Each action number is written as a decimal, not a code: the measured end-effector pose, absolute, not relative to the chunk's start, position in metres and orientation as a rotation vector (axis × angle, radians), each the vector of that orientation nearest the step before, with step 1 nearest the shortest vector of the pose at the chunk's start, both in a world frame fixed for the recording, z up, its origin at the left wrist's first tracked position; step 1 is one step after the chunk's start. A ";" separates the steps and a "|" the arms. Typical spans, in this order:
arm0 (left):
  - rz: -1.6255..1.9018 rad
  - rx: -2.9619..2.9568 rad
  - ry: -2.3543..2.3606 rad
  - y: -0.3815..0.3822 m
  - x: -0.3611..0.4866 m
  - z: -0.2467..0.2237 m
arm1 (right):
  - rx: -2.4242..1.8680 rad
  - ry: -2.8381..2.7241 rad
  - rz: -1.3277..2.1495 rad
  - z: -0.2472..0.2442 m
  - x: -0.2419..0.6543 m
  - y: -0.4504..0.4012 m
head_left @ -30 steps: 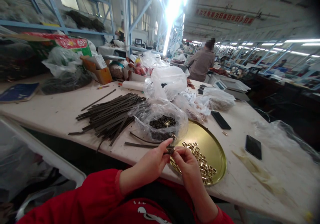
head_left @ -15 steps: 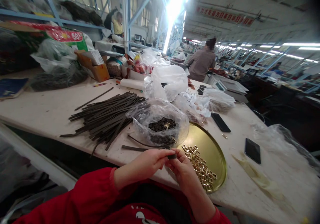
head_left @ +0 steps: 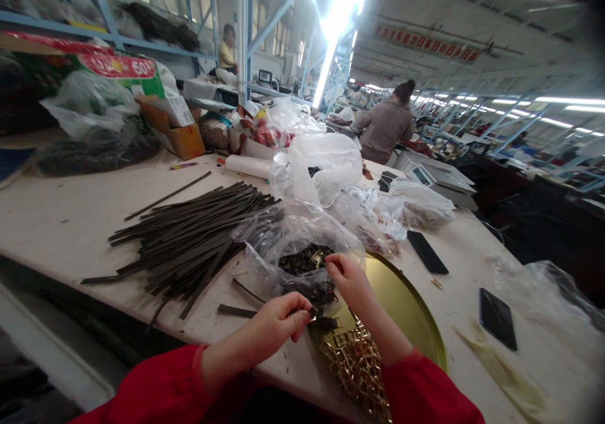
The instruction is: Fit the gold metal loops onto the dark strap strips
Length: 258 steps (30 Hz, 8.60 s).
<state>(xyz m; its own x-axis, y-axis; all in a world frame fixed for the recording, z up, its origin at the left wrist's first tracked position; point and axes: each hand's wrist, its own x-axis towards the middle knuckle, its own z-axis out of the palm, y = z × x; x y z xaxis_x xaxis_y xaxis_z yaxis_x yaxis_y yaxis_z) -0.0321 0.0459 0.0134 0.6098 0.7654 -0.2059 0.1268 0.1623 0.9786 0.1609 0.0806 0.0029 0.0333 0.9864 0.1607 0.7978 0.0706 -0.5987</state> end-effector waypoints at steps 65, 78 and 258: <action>0.498 1.662 1.022 0.027 -0.033 0.016 | -1.338 -1.788 0.521 0.007 0.136 -0.010; 0.390 1.750 0.988 0.024 -0.035 0.011 | -1.286 -1.805 0.556 0.008 0.135 -0.013; 0.034 1.896 0.651 -0.031 -0.057 0.029 | -1.377 -1.860 0.787 -0.005 0.103 -0.106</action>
<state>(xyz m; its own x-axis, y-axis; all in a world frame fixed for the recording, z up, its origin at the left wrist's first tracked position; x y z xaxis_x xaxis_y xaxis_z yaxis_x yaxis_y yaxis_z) -0.0570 -0.0306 0.0287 0.8500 0.4514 -0.2715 0.4204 -0.2707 0.8660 0.1035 -0.1060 -0.0051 -0.2060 0.9640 0.1679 0.5510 0.2561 -0.7943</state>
